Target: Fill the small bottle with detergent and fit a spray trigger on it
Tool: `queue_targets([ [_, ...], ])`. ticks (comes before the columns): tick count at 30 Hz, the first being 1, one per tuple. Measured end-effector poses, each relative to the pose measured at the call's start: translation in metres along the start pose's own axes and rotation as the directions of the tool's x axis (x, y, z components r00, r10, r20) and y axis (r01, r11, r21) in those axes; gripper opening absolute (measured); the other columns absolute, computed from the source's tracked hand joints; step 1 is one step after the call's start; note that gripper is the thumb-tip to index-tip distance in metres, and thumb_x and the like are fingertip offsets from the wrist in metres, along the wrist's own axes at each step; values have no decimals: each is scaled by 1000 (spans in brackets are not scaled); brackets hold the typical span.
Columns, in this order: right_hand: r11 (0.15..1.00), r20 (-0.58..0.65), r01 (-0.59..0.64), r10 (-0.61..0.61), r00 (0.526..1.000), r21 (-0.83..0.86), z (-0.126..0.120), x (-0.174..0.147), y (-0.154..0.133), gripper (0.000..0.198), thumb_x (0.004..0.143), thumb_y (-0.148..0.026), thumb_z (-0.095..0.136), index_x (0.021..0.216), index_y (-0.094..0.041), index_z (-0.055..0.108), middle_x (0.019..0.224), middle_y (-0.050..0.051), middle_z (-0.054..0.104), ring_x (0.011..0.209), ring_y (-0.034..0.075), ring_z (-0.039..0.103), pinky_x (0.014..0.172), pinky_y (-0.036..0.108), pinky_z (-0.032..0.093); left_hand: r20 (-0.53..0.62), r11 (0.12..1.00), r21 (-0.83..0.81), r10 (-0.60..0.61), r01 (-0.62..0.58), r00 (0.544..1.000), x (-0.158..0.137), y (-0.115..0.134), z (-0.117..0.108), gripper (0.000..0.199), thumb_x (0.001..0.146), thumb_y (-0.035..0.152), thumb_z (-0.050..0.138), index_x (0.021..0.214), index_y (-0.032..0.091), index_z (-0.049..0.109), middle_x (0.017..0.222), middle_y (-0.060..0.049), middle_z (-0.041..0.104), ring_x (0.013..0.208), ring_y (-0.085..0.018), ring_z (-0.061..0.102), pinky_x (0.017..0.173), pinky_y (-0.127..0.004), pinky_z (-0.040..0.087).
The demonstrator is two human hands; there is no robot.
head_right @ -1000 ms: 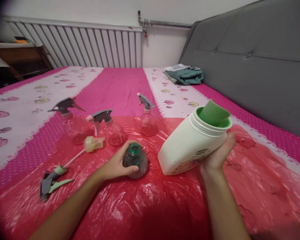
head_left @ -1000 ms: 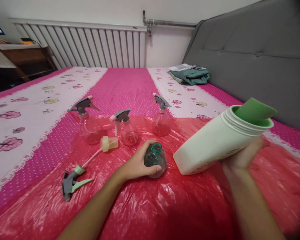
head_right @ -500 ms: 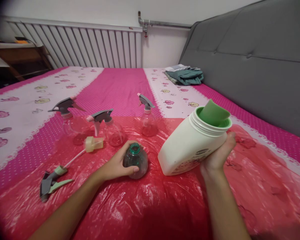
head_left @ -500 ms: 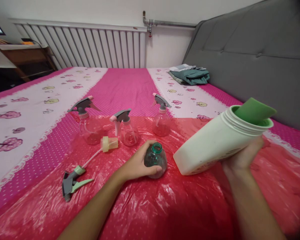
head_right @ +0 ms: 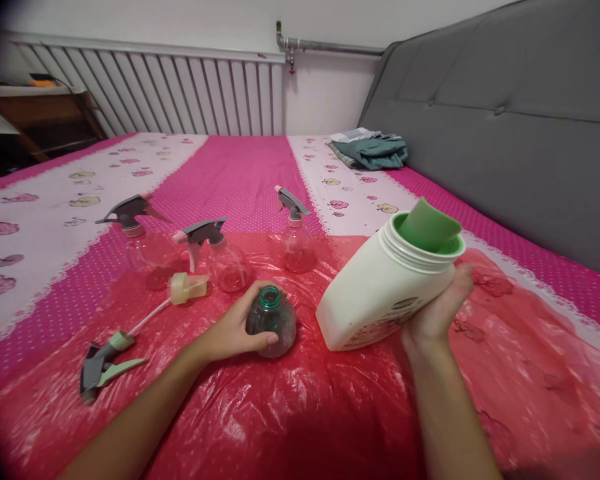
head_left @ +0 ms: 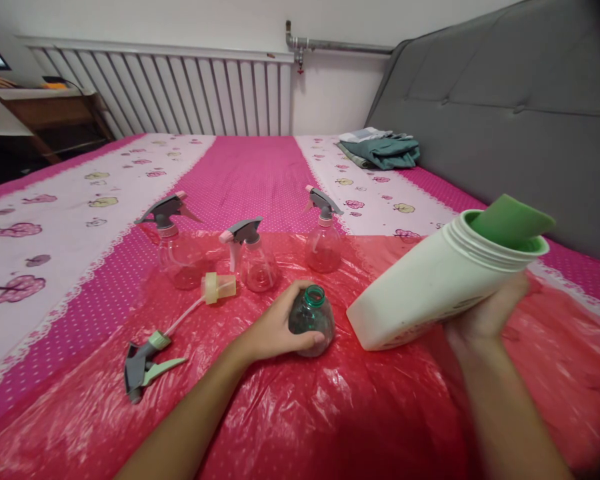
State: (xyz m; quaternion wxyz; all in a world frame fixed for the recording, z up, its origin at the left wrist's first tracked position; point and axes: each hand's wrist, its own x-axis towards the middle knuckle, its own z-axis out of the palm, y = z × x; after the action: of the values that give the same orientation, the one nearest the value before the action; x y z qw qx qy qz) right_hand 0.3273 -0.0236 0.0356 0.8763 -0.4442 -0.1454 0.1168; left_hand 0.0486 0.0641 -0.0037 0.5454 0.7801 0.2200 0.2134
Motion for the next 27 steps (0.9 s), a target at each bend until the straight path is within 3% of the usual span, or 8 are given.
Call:
queue_targets([
  [21, 1000, -11, 4, -4, 1000, -18, 3, 0, -1, 47, 91, -61, 37, 79, -20, 58, 85, 3, 65, 79, 16, 60, 65, 25, 55, 7, 999, -40, 1, -1, 1000, 0, 0, 1, 71, 79, 42, 87, 134, 25, 45, 130, -8, 62, 123, -34, 64, 108, -46, 51],
  [27, 993, 51, 104, -102, 994, -47, 0, 5, 0, 44, 84, -63, 47, 76, -20, 53, 89, 2, 65, 78, 15, 57, 63, 24, 54, 7, 999, -35, 3, -2, 1000, 0, 0, 1, 71, 80, 43, 87, 135, 24, 45, 130, -8, 61, 122, -33, 64, 107, -46, 51],
])
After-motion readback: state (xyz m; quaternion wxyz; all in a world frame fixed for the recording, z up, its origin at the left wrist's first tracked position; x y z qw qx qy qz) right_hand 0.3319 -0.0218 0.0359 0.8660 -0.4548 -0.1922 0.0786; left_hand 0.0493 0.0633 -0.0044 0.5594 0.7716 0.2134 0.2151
